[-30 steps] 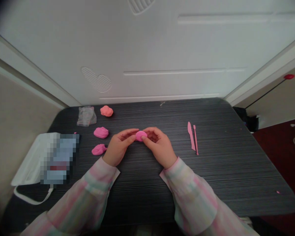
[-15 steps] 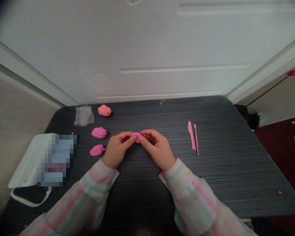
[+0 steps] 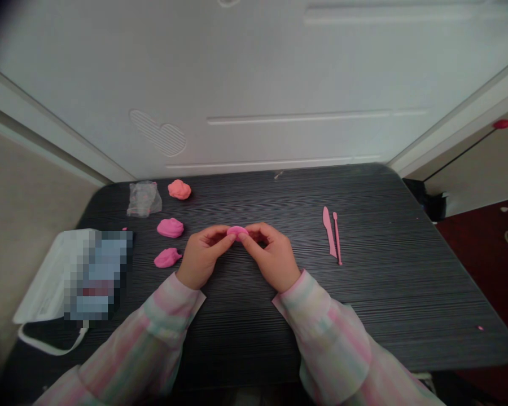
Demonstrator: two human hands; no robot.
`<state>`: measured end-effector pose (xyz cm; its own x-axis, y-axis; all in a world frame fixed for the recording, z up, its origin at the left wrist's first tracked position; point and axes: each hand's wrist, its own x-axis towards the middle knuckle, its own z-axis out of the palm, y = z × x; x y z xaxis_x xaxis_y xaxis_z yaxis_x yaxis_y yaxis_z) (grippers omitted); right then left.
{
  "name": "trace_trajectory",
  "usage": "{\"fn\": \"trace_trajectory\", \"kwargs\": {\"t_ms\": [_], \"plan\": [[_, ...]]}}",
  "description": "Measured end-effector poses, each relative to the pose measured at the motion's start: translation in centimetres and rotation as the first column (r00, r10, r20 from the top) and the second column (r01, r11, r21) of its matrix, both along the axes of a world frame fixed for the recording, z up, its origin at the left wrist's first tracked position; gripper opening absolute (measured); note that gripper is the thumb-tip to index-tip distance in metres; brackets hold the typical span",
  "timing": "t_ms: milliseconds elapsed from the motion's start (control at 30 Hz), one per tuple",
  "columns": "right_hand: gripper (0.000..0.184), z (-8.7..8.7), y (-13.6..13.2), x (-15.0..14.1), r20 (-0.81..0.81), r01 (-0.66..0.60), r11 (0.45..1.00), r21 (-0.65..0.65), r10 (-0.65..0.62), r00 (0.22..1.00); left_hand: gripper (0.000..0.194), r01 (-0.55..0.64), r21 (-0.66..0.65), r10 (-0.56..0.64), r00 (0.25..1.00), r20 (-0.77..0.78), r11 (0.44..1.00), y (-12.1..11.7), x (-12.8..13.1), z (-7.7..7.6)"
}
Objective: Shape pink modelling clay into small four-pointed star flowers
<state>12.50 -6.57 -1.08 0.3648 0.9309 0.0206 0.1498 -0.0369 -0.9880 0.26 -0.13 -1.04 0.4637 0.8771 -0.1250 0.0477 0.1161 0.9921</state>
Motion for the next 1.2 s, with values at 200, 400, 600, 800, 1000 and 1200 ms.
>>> {"fn": "trace_trajectory", "kwargs": {"t_ms": [200, 400, 600, 800, 1000, 1200], "plan": [[0.015, -0.11, -0.03, -0.01, 0.053, 0.004, 1.0, -0.007, -0.004, 0.999, 0.012, -0.004, -0.002, 0.004, 1.0, 0.003, 1.0, -0.03, 0.02, -0.04], [0.018, -0.14, -0.04, 0.03, 0.094, 0.026, 1.0, -0.006, -0.025, 0.995, 0.013, -0.004, 0.023, 0.004, 1.0, 0.006, 1.0, -0.05, 0.06, -0.05], [0.02, -0.11, -0.11, 0.08, 0.148, -0.007, 1.0, 0.021, 0.004, 0.989, 0.017, 0.03, 0.128, -0.019, 0.996, -0.088, 0.991, 0.07, -0.27, -0.52], [0.015, 0.36, -0.04, 0.21, 0.265, -0.001, 0.999, 0.045, -0.01, 0.964, 0.02, 0.086, 0.165, -0.069, 0.992, -0.105, 0.982, -0.04, -0.39, -0.8], [0.015, 0.55, -0.01, 0.24, 0.291, -0.005, 0.999, 0.047, -0.009, 0.957, 0.019, 0.105, 0.148, -0.09, 0.99, -0.104, 0.983, -0.08, -0.29, -0.36], [0.018, 0.06, -0.12, 0.19, 0.234, -0.004, 0.998, 0.055, -0.009, 0.972, 0.016, 0.101, 0.125, -0.088, 0.991, -0.103, 0.987, -0.06, -0.29, -0.03]]}}
